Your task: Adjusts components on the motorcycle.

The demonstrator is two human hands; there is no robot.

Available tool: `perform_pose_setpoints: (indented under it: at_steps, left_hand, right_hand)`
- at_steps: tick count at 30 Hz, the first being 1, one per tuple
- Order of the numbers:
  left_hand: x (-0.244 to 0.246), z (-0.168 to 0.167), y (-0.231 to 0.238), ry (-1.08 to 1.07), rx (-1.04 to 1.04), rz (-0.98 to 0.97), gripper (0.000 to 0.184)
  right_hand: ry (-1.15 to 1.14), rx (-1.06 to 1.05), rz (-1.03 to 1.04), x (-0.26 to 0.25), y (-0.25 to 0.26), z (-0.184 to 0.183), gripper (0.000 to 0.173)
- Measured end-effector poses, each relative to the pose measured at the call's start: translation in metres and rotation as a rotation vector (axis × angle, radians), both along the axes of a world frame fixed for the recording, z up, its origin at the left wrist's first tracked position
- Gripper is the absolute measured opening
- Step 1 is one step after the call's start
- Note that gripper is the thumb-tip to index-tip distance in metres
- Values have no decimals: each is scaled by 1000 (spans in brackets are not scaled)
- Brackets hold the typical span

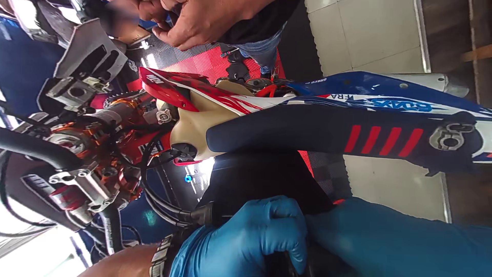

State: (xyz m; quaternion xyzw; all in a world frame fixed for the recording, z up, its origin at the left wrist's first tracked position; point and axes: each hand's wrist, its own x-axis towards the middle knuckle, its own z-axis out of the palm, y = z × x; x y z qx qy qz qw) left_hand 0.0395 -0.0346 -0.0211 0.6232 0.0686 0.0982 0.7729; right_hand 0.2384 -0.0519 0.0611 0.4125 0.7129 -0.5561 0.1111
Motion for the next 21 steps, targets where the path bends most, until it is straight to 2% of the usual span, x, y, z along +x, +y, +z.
perform_pose_setpoints:
  at_steps: [8, 21]
  left_hand:
    - [-4, 2, -2, 55, -38, 26, 23]
    - [-9, -4, -1, 8, -44, 50, 20]
  right_hand:
    - [-7, -160, 65, -3, 2, -4, 25]
    - [11, -161, 77, -3, 8, -10, 24]
